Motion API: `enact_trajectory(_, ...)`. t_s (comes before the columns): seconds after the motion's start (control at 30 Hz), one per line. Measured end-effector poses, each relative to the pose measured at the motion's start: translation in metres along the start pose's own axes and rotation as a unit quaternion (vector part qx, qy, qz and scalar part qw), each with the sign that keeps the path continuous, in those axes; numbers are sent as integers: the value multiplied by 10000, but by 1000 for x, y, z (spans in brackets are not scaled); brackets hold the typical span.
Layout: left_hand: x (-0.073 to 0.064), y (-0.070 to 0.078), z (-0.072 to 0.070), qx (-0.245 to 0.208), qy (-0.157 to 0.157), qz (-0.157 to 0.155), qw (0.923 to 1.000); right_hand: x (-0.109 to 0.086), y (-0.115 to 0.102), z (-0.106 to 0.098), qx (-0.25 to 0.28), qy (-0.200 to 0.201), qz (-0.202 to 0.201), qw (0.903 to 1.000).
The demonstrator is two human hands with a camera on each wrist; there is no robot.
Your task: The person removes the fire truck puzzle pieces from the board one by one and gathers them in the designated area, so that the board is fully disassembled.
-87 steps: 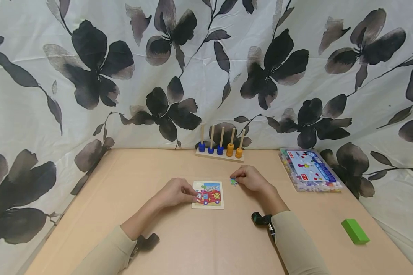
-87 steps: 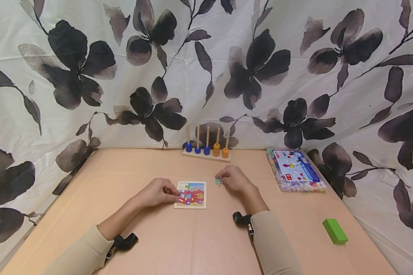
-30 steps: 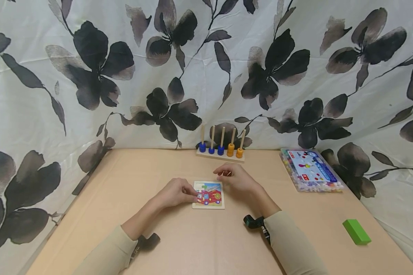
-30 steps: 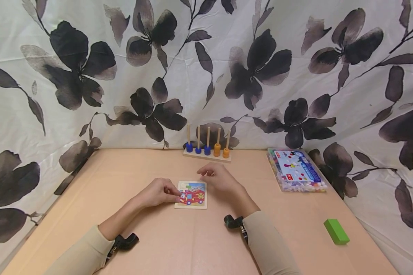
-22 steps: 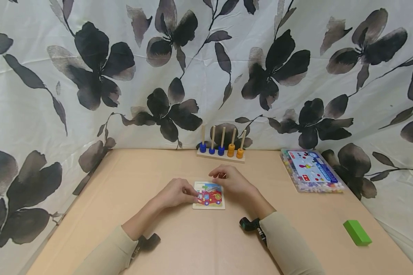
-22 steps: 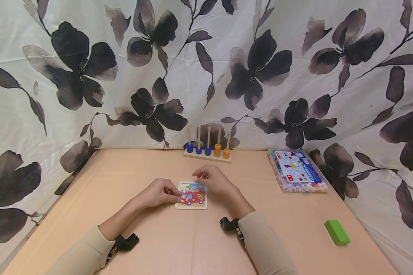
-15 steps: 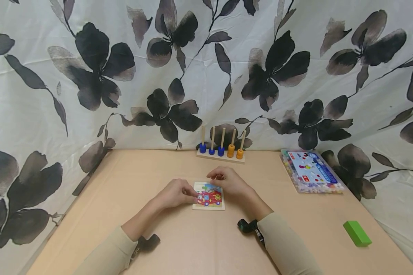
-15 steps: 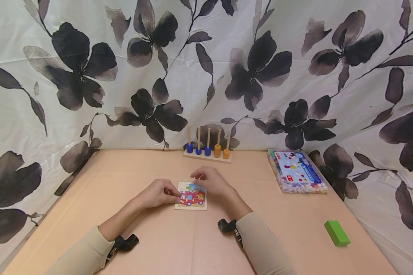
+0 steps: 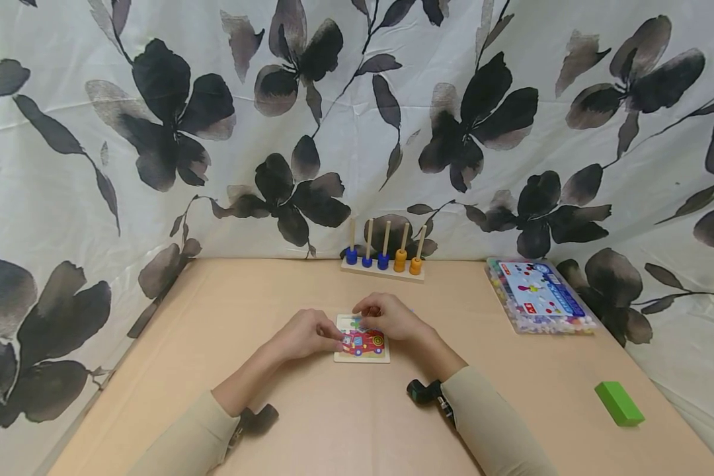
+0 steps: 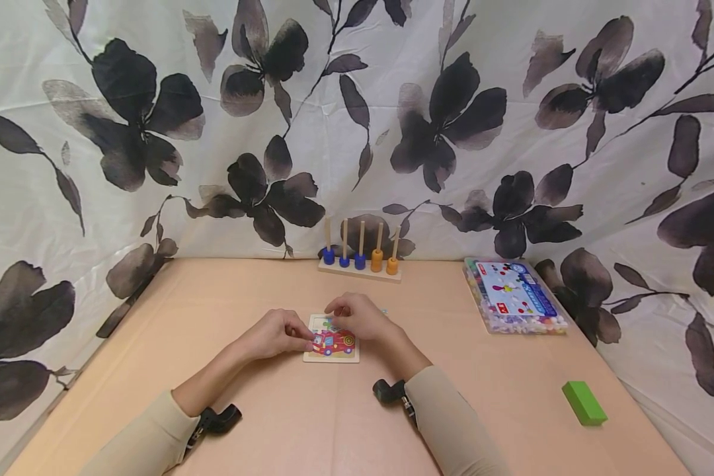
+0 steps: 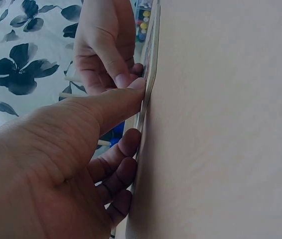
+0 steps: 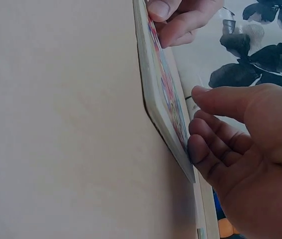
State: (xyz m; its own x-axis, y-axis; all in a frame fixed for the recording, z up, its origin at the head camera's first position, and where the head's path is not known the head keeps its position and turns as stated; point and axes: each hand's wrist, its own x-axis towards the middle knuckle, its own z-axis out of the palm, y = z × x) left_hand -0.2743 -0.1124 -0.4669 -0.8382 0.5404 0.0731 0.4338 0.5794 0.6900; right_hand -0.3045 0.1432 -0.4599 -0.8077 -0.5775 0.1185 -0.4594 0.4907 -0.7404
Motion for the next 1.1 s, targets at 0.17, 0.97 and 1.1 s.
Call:
enact_trajectory(0.17,0,0,-1,7,28,4,10000,2,1,3,-2,-43,-14,10000)
enact_trajectory(0.97,-2,2,0,-21,87,2,10000,5,0,9,-398,-390,87,9984)
enact_trajectory(1.1,-2,2,0,-36,93,16,9999,5,-1,9,-442,-399,104,9982)
